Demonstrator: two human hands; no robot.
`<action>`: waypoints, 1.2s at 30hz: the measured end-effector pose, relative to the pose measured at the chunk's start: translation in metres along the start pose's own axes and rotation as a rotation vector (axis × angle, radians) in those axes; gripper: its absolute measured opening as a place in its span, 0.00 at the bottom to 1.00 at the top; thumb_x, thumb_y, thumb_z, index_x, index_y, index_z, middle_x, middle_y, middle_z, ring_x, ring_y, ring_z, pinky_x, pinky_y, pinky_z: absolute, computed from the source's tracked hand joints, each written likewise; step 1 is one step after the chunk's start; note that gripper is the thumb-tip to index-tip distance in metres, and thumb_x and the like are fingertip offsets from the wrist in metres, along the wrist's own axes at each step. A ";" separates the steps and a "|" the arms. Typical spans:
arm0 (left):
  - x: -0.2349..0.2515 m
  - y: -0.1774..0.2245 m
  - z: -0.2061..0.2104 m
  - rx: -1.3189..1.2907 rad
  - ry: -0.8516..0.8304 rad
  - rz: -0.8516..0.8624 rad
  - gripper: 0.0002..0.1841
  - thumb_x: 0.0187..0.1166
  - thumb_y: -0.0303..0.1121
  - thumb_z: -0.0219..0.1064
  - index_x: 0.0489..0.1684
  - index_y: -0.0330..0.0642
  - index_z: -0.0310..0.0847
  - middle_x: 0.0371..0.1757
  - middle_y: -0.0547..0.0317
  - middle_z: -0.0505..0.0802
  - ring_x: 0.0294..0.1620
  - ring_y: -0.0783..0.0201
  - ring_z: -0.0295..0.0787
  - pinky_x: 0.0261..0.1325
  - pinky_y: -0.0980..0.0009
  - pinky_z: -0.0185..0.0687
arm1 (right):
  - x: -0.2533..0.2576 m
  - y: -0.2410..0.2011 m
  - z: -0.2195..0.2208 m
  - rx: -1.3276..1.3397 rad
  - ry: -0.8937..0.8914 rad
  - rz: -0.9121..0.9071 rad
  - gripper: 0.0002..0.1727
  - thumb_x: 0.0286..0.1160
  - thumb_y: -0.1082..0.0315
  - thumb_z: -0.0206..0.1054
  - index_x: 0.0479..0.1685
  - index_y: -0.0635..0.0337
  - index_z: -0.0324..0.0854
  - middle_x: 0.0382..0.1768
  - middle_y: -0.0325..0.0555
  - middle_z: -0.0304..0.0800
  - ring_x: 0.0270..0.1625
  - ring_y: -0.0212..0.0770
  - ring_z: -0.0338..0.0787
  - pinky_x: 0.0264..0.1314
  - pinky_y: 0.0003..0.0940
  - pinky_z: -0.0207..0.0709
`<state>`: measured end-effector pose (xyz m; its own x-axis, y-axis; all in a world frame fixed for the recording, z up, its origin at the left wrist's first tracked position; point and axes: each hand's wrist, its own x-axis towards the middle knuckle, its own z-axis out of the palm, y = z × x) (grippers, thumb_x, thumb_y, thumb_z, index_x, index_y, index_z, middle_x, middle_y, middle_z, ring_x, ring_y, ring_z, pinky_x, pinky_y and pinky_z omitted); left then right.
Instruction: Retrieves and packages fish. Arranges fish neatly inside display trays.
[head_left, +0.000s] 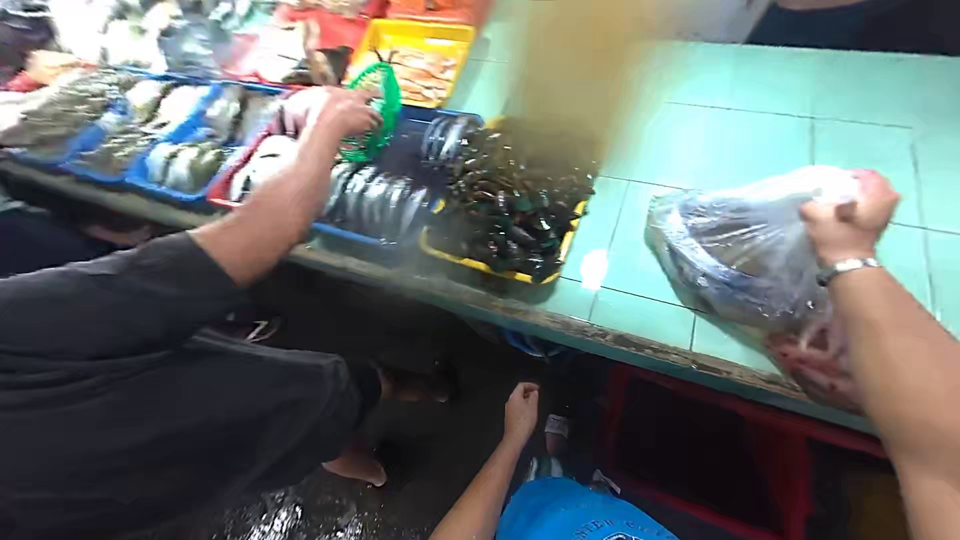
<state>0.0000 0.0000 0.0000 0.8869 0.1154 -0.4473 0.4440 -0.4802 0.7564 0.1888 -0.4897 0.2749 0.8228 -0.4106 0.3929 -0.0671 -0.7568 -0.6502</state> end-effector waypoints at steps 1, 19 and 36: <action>-0.001 0.022 0.005 0.007 0.027 0.141 0.13 0.86 0.32 0.60 0.59 0.39 0.86 0.56 0.52 0.94 0.55 0.63 0.92 0.64 0.61 0.87 | 0.002 0.003 0.003 -0.010 -0.006 0.011 0.34 0.58 0.70 0.75 0.70 0.76 0.75 0.65 0.74 0.83 0.70 0.63 0.85 0.76 0.56 0.74; 0.091 0.223 0.037 0.123 0.255 1.063 0.10 0.77 0.30 0.64 0.50 0.43 0.89 0.44 0.58 0.94 0.50 0.61 0.89 0.60 0.62 0.84 | -0.007 0.004 0.035 -0.295 -0.181 0.282 0.35 0.68 0.65 0.75 0.78 0.62 0.72 0.64 0.76 0.85 0.67 0.78 0.84 0.66 0.80 0.72; 0.001 0.239 0.033 -0.829 -0.297 0.123 0.40 0.84 0.53 0.65 0.91 0.49 0.50 0.73 0.50 0.81 0.58 0.56 0.89 0.56 0.57 0.90 | -0.014 0.018 0.045 -0.330 -0.238 0.244 0.40 0.66 0.51 0.77 0.79 0.58 0.73 0.69 0.67 0.84 0.74 0.70 0.81 0.74 0.74 0.69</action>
<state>0.1024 -0.1431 0.1649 0.9160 -0.1811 -0.3581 0.3993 0.3232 0.8580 0.2011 -0.4743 0.2288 0.8647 -0.4975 0.0692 -0.4185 -0.7897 -0.4486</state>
